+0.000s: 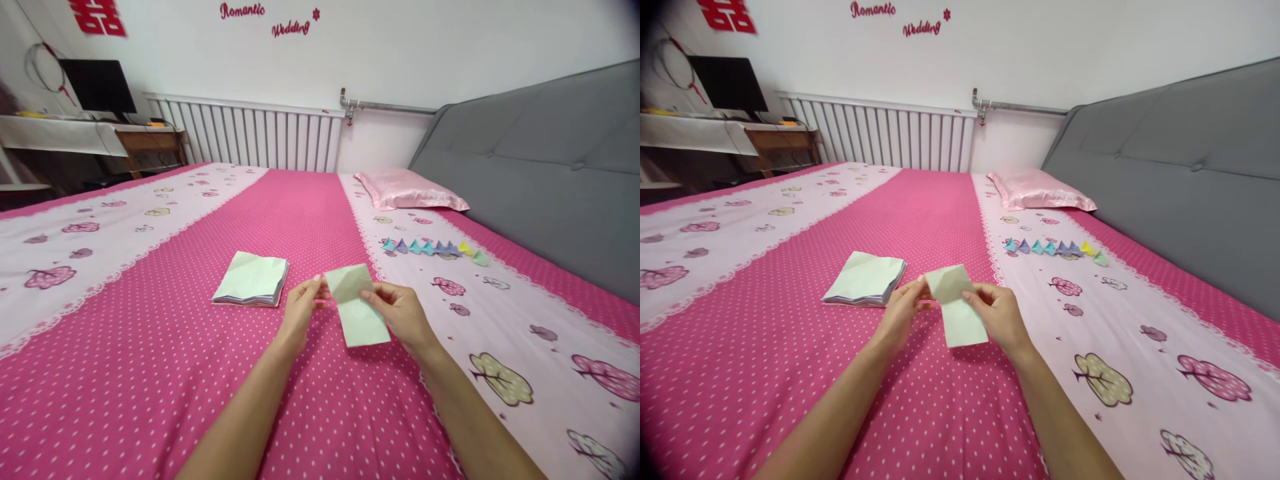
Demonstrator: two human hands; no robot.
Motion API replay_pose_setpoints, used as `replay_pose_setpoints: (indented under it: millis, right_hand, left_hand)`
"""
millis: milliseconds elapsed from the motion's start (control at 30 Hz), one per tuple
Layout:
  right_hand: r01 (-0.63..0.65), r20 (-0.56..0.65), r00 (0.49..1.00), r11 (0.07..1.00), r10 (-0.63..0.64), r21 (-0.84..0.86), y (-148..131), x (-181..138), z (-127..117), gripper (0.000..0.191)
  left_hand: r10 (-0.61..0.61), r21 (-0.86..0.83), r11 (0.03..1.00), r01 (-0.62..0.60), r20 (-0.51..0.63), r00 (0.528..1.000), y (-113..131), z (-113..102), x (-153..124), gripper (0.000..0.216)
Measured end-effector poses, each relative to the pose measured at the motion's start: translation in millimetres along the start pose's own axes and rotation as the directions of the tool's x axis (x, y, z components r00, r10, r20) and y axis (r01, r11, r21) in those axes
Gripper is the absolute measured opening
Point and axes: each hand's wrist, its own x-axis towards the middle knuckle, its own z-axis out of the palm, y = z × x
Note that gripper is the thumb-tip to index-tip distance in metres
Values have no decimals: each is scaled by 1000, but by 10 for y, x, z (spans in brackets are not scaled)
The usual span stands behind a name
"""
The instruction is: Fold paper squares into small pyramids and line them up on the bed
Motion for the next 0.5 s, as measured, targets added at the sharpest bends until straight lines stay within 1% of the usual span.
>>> replay_pose_setpoints:
  millis: [67, 133, 200, 233, 300, 333, 367, 400, 433, 500]
  right_hand:
    - [-50, -135, 989, 998, 54, 30, 33, 14, -4, 33]
    - [-69, -214, 974, 997, 74, 29, 65, 31, -13, 36]
    - [-84, -233, 969, 996, 82, 4, 89, 41, -19, 38]
    - [-84, -233, 969, 996, 78, -19, 96, 42, -16, 38]
    - [-49, -235, 972, 993, 21, -111, 95, 31, 8, 38]
    - [-4, -238, 970, 983, -40, -182, 88, 19, 31, 36]
    - [60, -244, 961, 961, -128, -268, 78, 3, 62, 34]
    - [138, -243, 941, 922, -236, -363, 68, -16, 99, 31]
    - [226, -223, 907, 862, -356, -454, 60, -37, 143, 27]
    - [398, -134, 810, 703, -571, -589, 54, -81, 239, 22]
  left_hand:
    - [68, 27, 998, -65, -113, 991, 32, 4, 1, 36]
    - [146, 86, 987, -133, -158, 977, 71, 23, -13, 33]
    - [178, 132, 978, -163, -110, 978, 107, 63, -48, 31]
    - [151, 139, 980, -142, -58, 987, 119, 91, -73, 32]
    - [15, 125, 992, -23, 64, 998, 123, 159, -134, 34]
    - [-67, 112, 992, 54, 121, 990, 115, 195, -168, 35]
    - [-134, 91, 989, 120, 171, 976, 100, 231, -202, 35]
    - [-172, 55, 985, 164, 213, 962, 80, 265, -234, 35]
    - [-179, -2, 983, 185, 249, 952, 58, 298, -264, 36]
    - [-133, -164, 968, 190, 303, 943, 19, 352, -306, 35]
